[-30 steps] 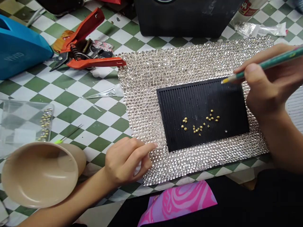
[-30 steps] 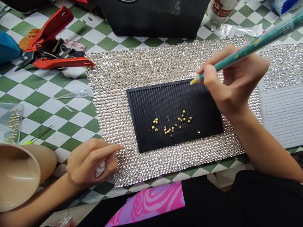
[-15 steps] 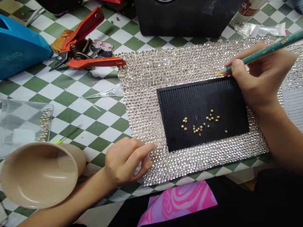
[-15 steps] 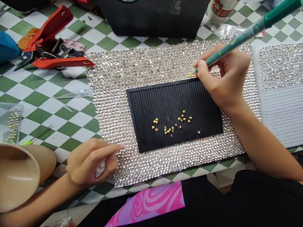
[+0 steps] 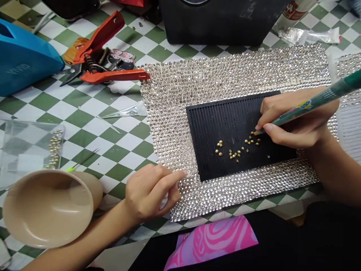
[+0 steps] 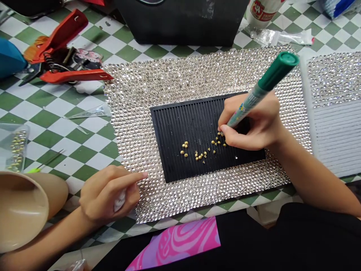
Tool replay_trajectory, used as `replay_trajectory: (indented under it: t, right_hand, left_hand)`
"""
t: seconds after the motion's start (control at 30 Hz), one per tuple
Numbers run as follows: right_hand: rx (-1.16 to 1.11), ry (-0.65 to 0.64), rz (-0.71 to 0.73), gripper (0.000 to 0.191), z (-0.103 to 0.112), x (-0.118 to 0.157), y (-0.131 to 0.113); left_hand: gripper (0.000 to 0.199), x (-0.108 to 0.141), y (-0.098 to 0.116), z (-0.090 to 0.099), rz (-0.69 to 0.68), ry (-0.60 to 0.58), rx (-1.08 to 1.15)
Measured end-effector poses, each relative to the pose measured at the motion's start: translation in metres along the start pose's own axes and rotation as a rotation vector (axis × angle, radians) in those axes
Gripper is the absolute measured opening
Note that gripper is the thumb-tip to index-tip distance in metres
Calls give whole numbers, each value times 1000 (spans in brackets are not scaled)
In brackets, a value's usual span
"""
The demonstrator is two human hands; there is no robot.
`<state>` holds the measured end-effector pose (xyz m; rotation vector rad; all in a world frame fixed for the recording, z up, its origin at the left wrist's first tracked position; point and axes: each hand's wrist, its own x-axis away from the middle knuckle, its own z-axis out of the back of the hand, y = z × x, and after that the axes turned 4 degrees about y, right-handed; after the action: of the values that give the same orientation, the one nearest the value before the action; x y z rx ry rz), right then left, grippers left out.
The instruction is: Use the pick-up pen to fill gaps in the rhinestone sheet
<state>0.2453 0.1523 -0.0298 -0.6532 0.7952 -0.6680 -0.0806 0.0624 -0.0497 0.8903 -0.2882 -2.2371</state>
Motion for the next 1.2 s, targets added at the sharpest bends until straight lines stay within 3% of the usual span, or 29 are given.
replay_trajectory:
  t: [0.77,0.83,1.0,1.07,1.2]
  right_hand:
    - [5,87,-60,16,-7,-6,-11]
    - [25,162,-78,15,-8,-7,-11]
    - [287,674,-75,12,-4,-10,9]
    - [358,722,-69,12,1,-11,20]
    - [380,671,-99,21,7,-12,30]
  left_hand:
    - [29,-1,0,0,-2,2,-25]
    - [29,-1,0,0,-16,3,-15]
    - [29,-1,0,0,0,-1,-19]
    - [27,-1,-1,0,-17,0,-13]
    - [28,-1,-1,-1,-23,4,-11]
